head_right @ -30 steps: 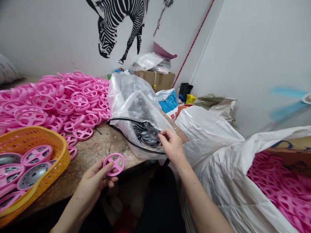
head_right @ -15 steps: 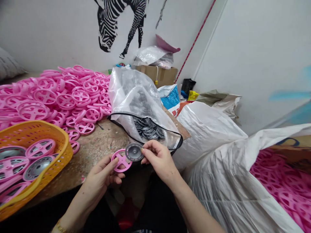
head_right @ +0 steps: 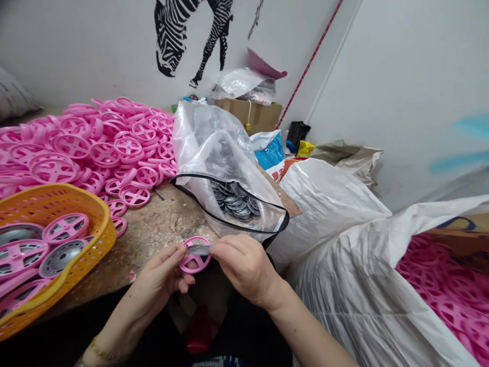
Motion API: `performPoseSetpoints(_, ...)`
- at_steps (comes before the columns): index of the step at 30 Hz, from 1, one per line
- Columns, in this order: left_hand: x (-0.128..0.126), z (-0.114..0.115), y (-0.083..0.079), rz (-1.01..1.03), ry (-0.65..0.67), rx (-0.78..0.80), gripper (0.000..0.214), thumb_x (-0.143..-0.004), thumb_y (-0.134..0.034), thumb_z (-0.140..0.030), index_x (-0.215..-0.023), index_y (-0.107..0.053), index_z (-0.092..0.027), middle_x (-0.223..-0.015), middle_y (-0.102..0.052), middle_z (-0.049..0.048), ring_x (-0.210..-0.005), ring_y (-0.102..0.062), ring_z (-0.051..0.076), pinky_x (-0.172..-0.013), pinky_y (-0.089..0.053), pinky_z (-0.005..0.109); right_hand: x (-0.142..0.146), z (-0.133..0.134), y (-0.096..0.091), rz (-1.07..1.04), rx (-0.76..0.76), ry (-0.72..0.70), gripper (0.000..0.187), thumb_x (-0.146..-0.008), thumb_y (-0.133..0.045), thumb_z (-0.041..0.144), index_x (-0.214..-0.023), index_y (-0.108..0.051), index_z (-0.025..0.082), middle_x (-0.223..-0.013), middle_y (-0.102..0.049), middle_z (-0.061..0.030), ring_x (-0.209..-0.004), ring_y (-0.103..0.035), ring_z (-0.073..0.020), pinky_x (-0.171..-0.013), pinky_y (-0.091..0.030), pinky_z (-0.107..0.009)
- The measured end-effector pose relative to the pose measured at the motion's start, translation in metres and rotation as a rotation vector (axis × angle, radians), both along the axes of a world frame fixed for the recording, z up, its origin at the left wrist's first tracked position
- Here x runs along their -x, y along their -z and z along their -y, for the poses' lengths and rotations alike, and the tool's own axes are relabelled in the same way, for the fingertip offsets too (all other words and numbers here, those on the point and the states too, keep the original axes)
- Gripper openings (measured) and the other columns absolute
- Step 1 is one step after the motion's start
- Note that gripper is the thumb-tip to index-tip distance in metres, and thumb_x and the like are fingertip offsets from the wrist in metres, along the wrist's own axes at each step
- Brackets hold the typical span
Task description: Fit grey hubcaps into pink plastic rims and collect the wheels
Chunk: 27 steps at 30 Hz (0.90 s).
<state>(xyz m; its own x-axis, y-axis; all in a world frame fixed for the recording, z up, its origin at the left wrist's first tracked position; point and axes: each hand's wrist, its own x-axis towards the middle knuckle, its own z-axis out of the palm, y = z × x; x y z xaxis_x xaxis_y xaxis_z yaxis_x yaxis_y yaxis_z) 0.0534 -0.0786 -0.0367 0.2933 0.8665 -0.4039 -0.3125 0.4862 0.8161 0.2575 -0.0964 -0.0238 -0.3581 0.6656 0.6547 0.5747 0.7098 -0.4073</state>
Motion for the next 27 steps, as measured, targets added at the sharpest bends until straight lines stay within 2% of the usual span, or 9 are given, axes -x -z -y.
performPoseSetpoints(2,0.002,0.0,0.0,0.035,0.032,0.024,0.04,-0.066,-0.085,-0.045,-0.085,-0.068,-0.014,-0.065,-0.066,0.0011,-0.047,-0.062,0.01,-0.039,-0.05,0.016,-0.003,0.0,0.002,0.147,-0.094,-0.035,0.021,-0.098,-0.048,0.014,-0.107,-0.066,0.022,-0.096,-0.074,-0.0076,-0.083,-0.066,-0.0167,-0.073,-0.05,-0.031)
performPoseSetpoints(6,0.004,0.001,0.002,0.066,0.102,0.046,0.039,-0.072,-0.082,-0.043,-0.093,-0.069,-0.014,-0.066,-0.067,0.0021,-0.047,-0.062,0.01,-0.04,-0.051,0.017,-0.007,0.0,0.006,0.298,-0.149,-0.065,0.02,-0.1,-0.049,0.019,-0.104,-0.068,0.023,-0.099,-0.075,-0.0063,-0.085,-0.066,-0.0167,-0.074,-0.05,-0.032)
performPoseSetpoints(11,0.003,0.003,0.005,0.004,0.184,0.03,0.037,-0.076,-0.078,-0.039,-0.101,-0.068,-0.014,-0.073,-0.069,0.0036,-0.05,-0.063,0.01,-0.043,-0.053,0.018,-0.003,0.002,0.012,0.216,-0.143,-0.047,0.024,-0.101,-0.047,0.018,-0.105,-0.069,0.022,-0.106,-0.075,-0.008,-0.093,-0.066,-0.0172,-0.078,-0.052,-0.033)
performPoseSetpoints(15,0.001,0.003,0.009,-0.057,0.166,-0.014,0.042,-0.076,-0.078,-0.038,-0.108,-0.066,-0.014,-0.076,-0.07,0.0024,-0.051,-0.064,0.011,-0.044,-0.053,0.018,0.003,0.002,0.019,0.078,-0.101,0.01,0.021,-0.099,-0.05,0.016,-0.1,-0.07,0.022,-0.104,-0.074,-0.0083,-0.093,-0.067,-0.0185,-0.079,-0.052,-0.034)
performPoseSetpoints(17,0.0,0.003,0.012,-0.1,0.144,-0.056,0.044,-0.075,-0.078,-0.04,-0.109,-0.065,-0.015,-0.076,-0.07,0.0018,-0.052,-0.064,0.011,-0.045,-0.054,0.019,0.007,0.003,0.022,-0.053,0.027,0.03,0.023,-0.098,-0.048,0.016,-0.105,-0.069,0.022,-0.105,-0.073,-0.0082,-0.095,-0.066,-0.0189,-0.082,-0.052,-0.035)
performPoseSetpoints(20,-0.001,0.002,0.013,-0.164,0.121,-0.117,0.044,-0.076,-0.076,-0.042,-0.108,-0.064,-0.015,-0.079,-0.07,0.0019,-0.055,-0.064,0.011,-0.048,-0.055,0.02,0.012,0.006,0.024,-0.329,0.43,0.06,0.031,-0.095,-0.054,0.02,-0.126,-0.059,0.022,-0.113,-0.07,-0.0083,-0.101,-0.066,-0.0188,-0.085,-0.053,-0.033)
performPoseSetpoints(22,-0.001,0.002,0.013,-0.195,0.12,-0.164,0.042,-0.077,-0.074,-0.044,-0.108,-0.065,-0.016,-0.082,-0.07,0.0022,-0.058,-0.065,0.012,-0.05,-0.056,0.022,0.015,0.007,0.024,-0.484,0.686,0.024,0.04,-0.091,-0.061,0.025,-0.13,-0.055,0.021,-0.115,-0.069,-0.0075,-0.102,-0.066,-0.019,-0.083,-0.053,-0.031)
performPoseSetpoints(24,-0.002,0.004,0.013,-0.231,0.136,-0.228,0.039,-0.08,-0.071,-0.044,-0.107,-0.065,-0.017,-0.086,-0.069,0.0025,-0.062,-0.066,0.013,-0.052,-0.056,0.023,0.019,0.007,0.023,-0.579,0.84,-0.047,0.036,-0.088,-0.064,0.028,-0.123,-0.06,0.02,-0.111,-0.07,-0.0054,-0.099,-0.065,-0.0189,-0.082,-0.051,-0.03)
performPoseSetpoints(27,-0.003,0.007,0.012,-0.295,0.181,-0.346,0.033,-0.086,-0.064,-0.042,-0.11,-0.066,-0.019,-0.091,-0.068,0.003,-0.069,-0.066,0.015,-0.056,-0.058,0.025,0.023,0.007,0.022,-0.665,0.887,-0.041,0.019,-0.087,-0.063,0.027,-0.103,-0.067,0.019,-0.094,-0.07,-0.0013,-0.088,-0.063,-0.0161,-0.08,-0.048,-0.027)
